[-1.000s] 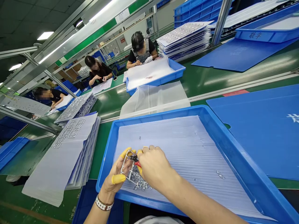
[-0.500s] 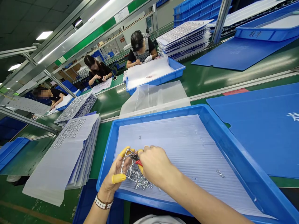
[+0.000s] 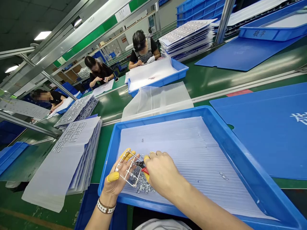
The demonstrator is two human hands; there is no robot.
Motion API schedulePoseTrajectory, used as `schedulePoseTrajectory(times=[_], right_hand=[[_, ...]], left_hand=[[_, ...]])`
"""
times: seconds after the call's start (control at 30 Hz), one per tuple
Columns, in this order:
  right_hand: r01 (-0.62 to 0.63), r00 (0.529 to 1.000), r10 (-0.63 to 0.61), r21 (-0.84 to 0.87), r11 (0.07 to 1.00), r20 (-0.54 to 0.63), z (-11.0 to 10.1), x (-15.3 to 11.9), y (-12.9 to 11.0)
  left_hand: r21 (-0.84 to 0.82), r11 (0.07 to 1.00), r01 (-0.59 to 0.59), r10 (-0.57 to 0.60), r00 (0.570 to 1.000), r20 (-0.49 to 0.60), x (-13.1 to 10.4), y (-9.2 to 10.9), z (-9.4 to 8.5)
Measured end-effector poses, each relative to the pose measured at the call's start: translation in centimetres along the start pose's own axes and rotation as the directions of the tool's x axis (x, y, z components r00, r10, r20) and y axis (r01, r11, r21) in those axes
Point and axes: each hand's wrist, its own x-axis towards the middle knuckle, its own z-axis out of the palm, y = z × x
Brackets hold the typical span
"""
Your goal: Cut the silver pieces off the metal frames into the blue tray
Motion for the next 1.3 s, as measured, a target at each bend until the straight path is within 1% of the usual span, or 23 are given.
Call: schedulePoseTrajectory(times=[0.17, 0.47, 0.7, 0.83, 1.13, 1.3], right_hand=[[0.007, 1.0, -0.007, -0.01, 1.0, -0.019, 0.3, -0.07, -0.05], [-0.005, 1.0, 0.004, -0.027, 1.0, -0.009, 0.06, -0.07, -0.08], [0.016, 0.999, -0.017, -0.035, 0.999, -0.031, 0.53, 0.03, -0.07], [0.016, 1.0, -0.016, -0.048, 0.999, -0.012, 0.35, 0.08, -0.08], [0.011, 0.999, -0.009, -0.065, 0.998, 0.032, 0.06, 0.04, -0.27], [0.023, 1.0, -0.023, -0.06, 0.998, 0.0, 0.33, 0.07, -0.19]], left_hand=[[0.034, 0.999, 0.004, -0.003, 1.0, -0.028, -0.02, 0.0, 0.23], [0.067, 0.998, -0.007, 0.006, 1.0, 0.004, 0.04, 0.1, 0.34], [0.061, 0.998, -0.002, 0.001, 1.0, 0.018, -0.19, -0.16, -0.17], [0.085, 0.996, 0.003, -0.004, 1.0, 0.013, -0.29, -0.3, -0.45], [0.154, 0.988, 0.002, -0.003, 1.0, 0.003, -0.24, -0.29, 0.23], [0.185, 0.983, -0.005, 0.005, 1.0, 0.003, -0.26, -0.21, 0.29]])
